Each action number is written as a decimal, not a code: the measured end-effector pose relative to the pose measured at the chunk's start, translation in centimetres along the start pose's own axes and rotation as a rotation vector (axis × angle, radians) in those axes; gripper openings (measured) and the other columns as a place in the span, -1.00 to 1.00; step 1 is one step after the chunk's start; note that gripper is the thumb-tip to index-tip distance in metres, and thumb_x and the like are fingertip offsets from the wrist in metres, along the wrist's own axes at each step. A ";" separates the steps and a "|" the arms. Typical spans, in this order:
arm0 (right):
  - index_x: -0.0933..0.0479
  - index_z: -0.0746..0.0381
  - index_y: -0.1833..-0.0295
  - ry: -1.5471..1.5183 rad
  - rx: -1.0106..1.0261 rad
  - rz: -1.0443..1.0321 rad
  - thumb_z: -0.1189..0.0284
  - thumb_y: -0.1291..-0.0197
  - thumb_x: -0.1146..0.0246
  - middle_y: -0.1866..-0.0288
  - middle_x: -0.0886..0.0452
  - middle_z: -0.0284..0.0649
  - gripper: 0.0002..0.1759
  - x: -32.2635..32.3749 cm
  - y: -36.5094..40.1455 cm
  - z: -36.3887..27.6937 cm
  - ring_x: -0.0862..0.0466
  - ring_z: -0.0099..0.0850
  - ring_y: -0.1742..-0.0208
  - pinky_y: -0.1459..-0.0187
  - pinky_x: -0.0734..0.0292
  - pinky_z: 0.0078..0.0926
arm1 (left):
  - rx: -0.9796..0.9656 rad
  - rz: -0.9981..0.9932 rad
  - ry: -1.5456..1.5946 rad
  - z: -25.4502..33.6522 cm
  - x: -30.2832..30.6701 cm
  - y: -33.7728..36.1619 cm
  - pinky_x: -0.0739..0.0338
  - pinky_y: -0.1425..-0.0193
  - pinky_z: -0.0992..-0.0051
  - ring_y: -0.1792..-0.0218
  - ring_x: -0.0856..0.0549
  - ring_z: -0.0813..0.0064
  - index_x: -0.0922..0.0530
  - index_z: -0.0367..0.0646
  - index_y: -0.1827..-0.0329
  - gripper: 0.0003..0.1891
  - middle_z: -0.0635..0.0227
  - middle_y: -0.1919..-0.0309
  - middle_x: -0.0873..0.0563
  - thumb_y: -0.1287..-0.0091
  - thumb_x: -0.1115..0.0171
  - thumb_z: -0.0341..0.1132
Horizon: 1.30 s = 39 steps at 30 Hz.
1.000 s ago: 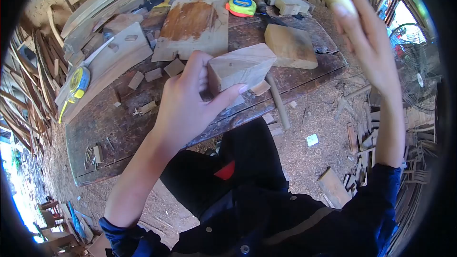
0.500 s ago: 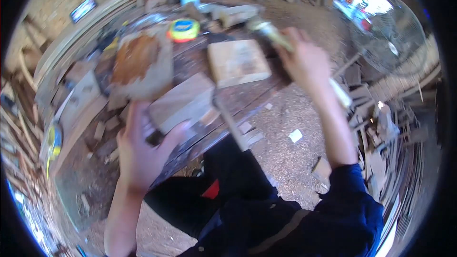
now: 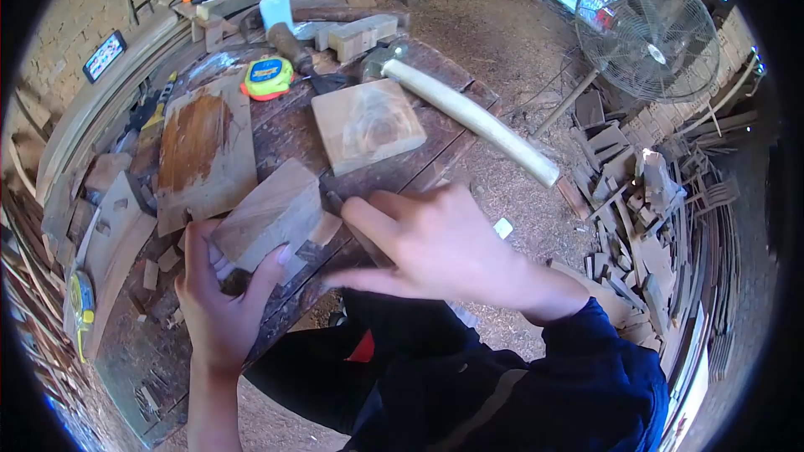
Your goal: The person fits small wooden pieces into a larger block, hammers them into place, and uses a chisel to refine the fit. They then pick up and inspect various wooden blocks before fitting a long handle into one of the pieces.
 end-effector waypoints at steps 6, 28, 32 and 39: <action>-0.41 0.21 -0.01 -0.133 -0.149 -0.027 0.17 -0.41 -0.38 0.33 -0.65 -0.14 -0.60 -1.9 0.6 0.5 -0.75 -0.06 0.45 0.44 -0.66 -0.14 | 0.049 -0.016 0.002 -0.2 0.1 -0.1 -0.77 -0.03 0.34 0.04 -0.91 0.26 -0.50 -0.30 -0.15 -0.47 0.01 0.13 -0.87 -0.27 -0.64 -0.33; -0.52 0.35 -0.19 -0.755 -0.327 0.514 0.45 -0.62 -0.15 0.14 -0.57 -0.27 -0.79 -0.7 -0.5 4.1 -0.52 -0.53 0.16 0.08 -0.45 -0.51 | -0.019 0.029 -0.067 0.1 2.7 1.4 -0.75 -0.05 0.28 0.03 -0.88 0.16 -0.51 -0.19 -0.23 -0.38 0.05 0.11 -0.82 -0.25 -0.67 -0.13; -0.53 0.32 -0.19 -1.006 -0.247 0.334 0.45 -0.62 -0.14 0.18 -0.54 -0.32 -0.80 -2.4 -3.5 1.4 -0.47 -0.59 0.25 0.17 -0.38 -0.58 | -0.252 0.324 -0.226 3.4 9.8 5.5 -0.75 0.03 0.34 0.10 -0.86 0.31 -0.48 -0.20 -0.24 -0.43 0.12 0.11 -0.78 -0.32 -0.62 -0.21; -0.59 0.30 -0.16 -0.916 0.063 0.168 0.52 -0.55 -0.20 0.28 -0.55 -0.24 -0.81 -4.6 -7.4 -5.3 -0.49 -0.50 0.34 0.23 -0.38 -0.51 | 0.260 1.051 -0.210 0.2 25.7 19.4 -0.67 -0.12 0.42 0.02 -0.75 0.50 -0.47 -0.27 -0.23 -0.54 0.22 0.03 -0.73 -0.48 -0.49 -0.22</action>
Point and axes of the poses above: each hand's wrist, its own y-axis away from the middle knuckle, its own x-axis out of the back of the hand, z = x × y, the point moved 10 cm from there along -y, towards the middle knuckle
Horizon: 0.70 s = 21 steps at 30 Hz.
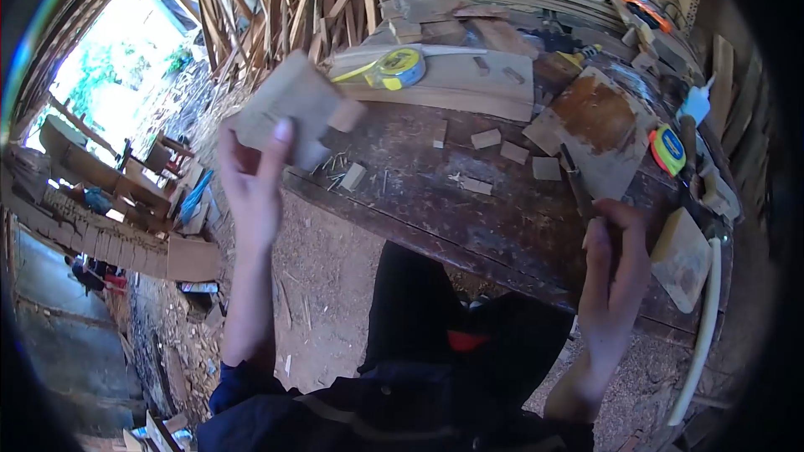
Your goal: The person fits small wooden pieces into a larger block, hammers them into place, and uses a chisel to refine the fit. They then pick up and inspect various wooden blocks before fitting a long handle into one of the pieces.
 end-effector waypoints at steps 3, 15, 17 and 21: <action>-0.59 0.31 -0.17 0.048 -0.012 -0.055 0.51 -0.55 -0.19 0.23 -0.60 -0.17 -0.80 -1.3 -0.4 0.4 -0.55 -0.41 0.30 0.18 -0.43 -0.46 | 0.050 0.088 -0.168 -5.2 4.5 -1.6 -0.62 -0.03 0.49 0.08 -0.72 0.56 -0.50 -0.27 -0.20 -0.56 0.26 0.10 -0.74 -0.50 -0.48 -0.17; -0.60 0.32 -0.12 0.097 -0.174 -0.167 0.43 -0.57 -0.17 0.18 -0.64 -0.12 -0.79 -2.3 0.3 2.7 -0.61 -0.35 0.22 0.08 -0.49 -0.42 | 0.208 -0.056 -0.052 -12.9 2.0 -3.8 -0.60 -0.24 0.44 -0.08 -0.76 0.45 -0.48 -0.35 -0.30 -0.41 0.15 -0.08 -0.76 -0.44 -0.52 -0.10; -0.60 0.32 -0.11 0.103 -0.178 -0.161 0.42 -0.57 -0.18 0.20 -0.64 -0.13 -0.79 -2.4 0.3 2.8 -0.60 -0.36 0.23 0.08 -0.49 -0.41 | 0.209 -0.100 -0.047 -12.9 1.4 -3.9 -0.63 -0.21 0.45 -0.07 -0.77 0.44 -0.50 -0.33 -0.25 -0.48 0.14 -0.07 -0.77 -0.45 -0.52 -0.17; -0.61 0.32 -0.10 0.122 -0.121 -0.145 0.42 -0.56 -0.19 0.23 -0.64 -0.13 -0.80 -2.6 0.1 2.4 -0.60 -0.35 0.25 0.08 -0.50 -0.40 | 0.209 -0.119 -0.091 -12.0 0.6 -4.3 -0.67 -0.17 0.45 -0.04 -0.79 0.45 -0.52 -0.34 -0.18 -0.54 0.13 -0.04 -0.80 -0.43 -0.54 -0.25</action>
Point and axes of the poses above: each hand's wrist, its own y-axis away from the middle knuckle, its own x-axis out of the back of the hand, z = x × y, the point moved 10 cm from there along -y, towards the middle knuckle
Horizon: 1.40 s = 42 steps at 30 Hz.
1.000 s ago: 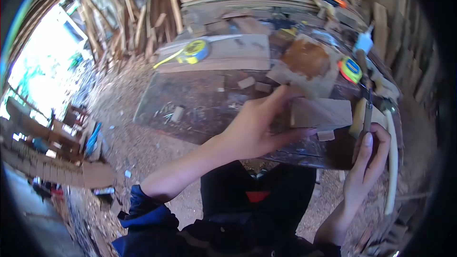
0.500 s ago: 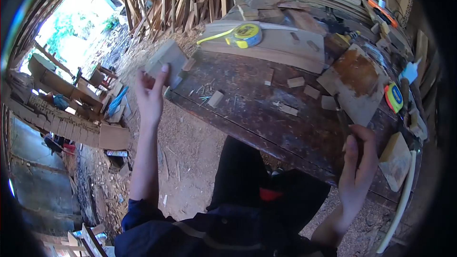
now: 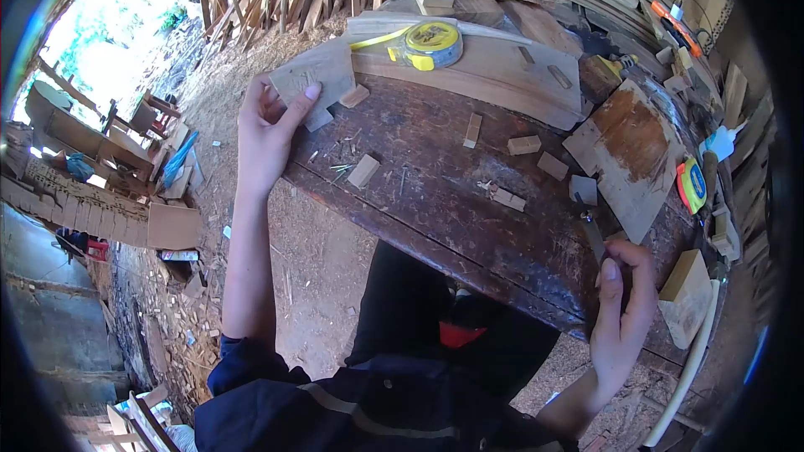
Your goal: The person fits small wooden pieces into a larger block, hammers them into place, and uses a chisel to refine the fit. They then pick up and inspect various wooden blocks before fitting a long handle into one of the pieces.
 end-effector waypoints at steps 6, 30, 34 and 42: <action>-0.62 0.31 -0.06 -0.003 -0.005 -0.040 0.46 -0.51 -0.24 0.21 -0.66 -0.10 -0.84 0.0 -0.1 -0.2 -0.65 -0.30 0.20 0.05 -0.52 -0.37 | 0.004 -0.053 -0.039 0.8 -0.8 -0.8 -0.66 -0.05 0.51 0.06 -0.78 0.53 -0.55 -0.30 -0.16 -0.56 0.21 0.02 -0.81 -0.42 -0.56 -0.24; -0.67 0.35 -0.01 -0.061 -0.081 -0.141 0.53 -0.47 -0.27 0.22 -0.74 -0.08 -0.86 -0.6 -0.9 -0.4 -0.73 -0.29 0.26 0.13 -0.60 -0.41 | -0.025 -0.029 0.017 -1.5 -1.4 -0.5 -0.45 -0.41 0.40 -0.24 -0.65 0.42 -0.45 -0.33 -0.44 -0.44 0.17 -0.21 -0.71 -0.53 -0.43 -0.20; -0.68 0.34 -0.01 -0.076 -0.086 -0.149 0.54 -0.48 -0.26 0.22 -0.74 -0.06 -0.87 -0.6 -0.9 -0.2 -0.73 -0.25 0.27 0.15 -0.60 -0.40 | -0.041 -0.030 0.031 -1.7 -1.3 -0.7 -0.44 -0.41 0.38 -0.24 -0.65 0.41 -0.45 -0.30 -0.45 -0.44 0.16 -0.20 -0.71 -0.54 -0.42 -0.19; -0.68 0.33 -0.03 -0.081 -0.058 -0.148 0.54 -0.48 -0.27 0.22 -0.74 -0.07 -0.86 -0.6 -0.9 -0.3 -0.74 -0.26 0.27 0.16 -0.60 -0.40 | -0.034 0.025 -0.062 -1.6 -0.8 -0.6 -0.40 -0.47 0.36 -0.29 -0.64 0.38 -0.41 -0.25 -0.50 -0.42 0.12 -0.21 -0.71 -0.56 -0.38 -0.18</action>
Point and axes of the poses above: each hand's wrist, its own y-axis away from the middle knuckle, its own x-axis out of the back of the hand, z = x × y, the point moved 10 cm from there along -y, towards the middle knuckle
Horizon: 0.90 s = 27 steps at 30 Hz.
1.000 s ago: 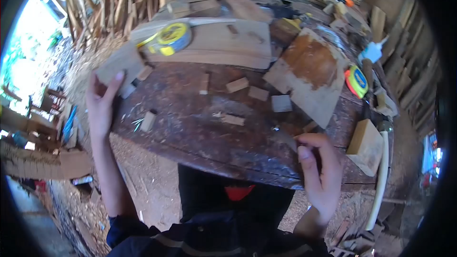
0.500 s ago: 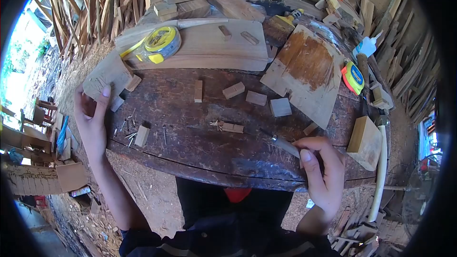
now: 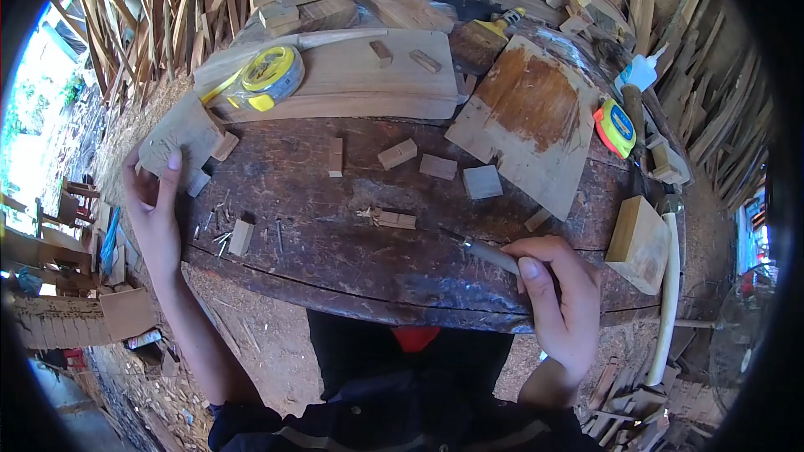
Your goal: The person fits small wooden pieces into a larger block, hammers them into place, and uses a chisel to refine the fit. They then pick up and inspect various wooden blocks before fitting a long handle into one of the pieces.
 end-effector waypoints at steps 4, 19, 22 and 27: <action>-0.68 0.33 -0.03 0.001 0.000 0.000 0.53 -0.48 -0.28 0.22 -0.74 -0.09 -0.86 0.0 0.1 -0.1 -0.74 -0.27 0.26 0.14 -0.60 -0.41 | -0.021 -0.012 -0.022 0.3 0.0 0.0 -0.38 -0.49 0.33 -0.33 -0.62 0.33 -0.40 -0.22 -0.55 -0.39 0.08 -0.24 -0.68 -0.57 -0.37 -0.13; -0.68 0.31 -0.03 -0.005 0.012 0.006 0.49 -0.50 -0.27 0.23 -0.72 -0.12 -0.86 -0.1 0.5 -0.1 -0.72 -0.29 0.25 0.11 -0.59 -0.41 | -0.058 -0.003 -0.024 0.6 0.2 0.0 -0.35 -0.54 0.31 -0.39 -0.59 0.30 -0.39 -0.21 -0.57 -0.40 0.03 -0.31 -0.66 -0.59 -0.33 -0.12; -0.67 0.29 -0.07 0.003 0.020 -0.016 0.49 -0.53 -0.25 0.24 -0.72 -0.14 -0.85 -0.2 0.4 0.0 -0.69 -0.37 0.28 0.16 -0.56 -0.46 | -0.057 -0.011 -0.026 0.5 0.2 0.0 -0.35 -0.53 0.32 -0.38 -0.60 0.32 -0.39 -0.20 -0.56 -0.40 0.04 -0.28 -0.67 -0.59 -0.33 -0.12; -0.58 0.23 -0.24 -0.051 0.023 0.154 0.48 -0.56 -0.22 0.38 -0.51 -0.30 -0.77 1.2 0.9 1.0 -0.46 -0.52 0.36 0.27 -0.36 -0.52 | -0.037 -0.003 -0.052 0.6 0.2 0.1 -0.35 -0.53 0.34 -0.35 -0.61 0.36 -0.39 -0.19 -0.57 -0.41 0.08 -0.24 -0.69 -0.60 -0.33 -0.14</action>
Point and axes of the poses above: each hand's wrist, its own y-axis away from the middle knuckle, its own x-axis out of the back of the hand, z = x × y, the point moved 10 cm from there along -y, towards the middle knuckle
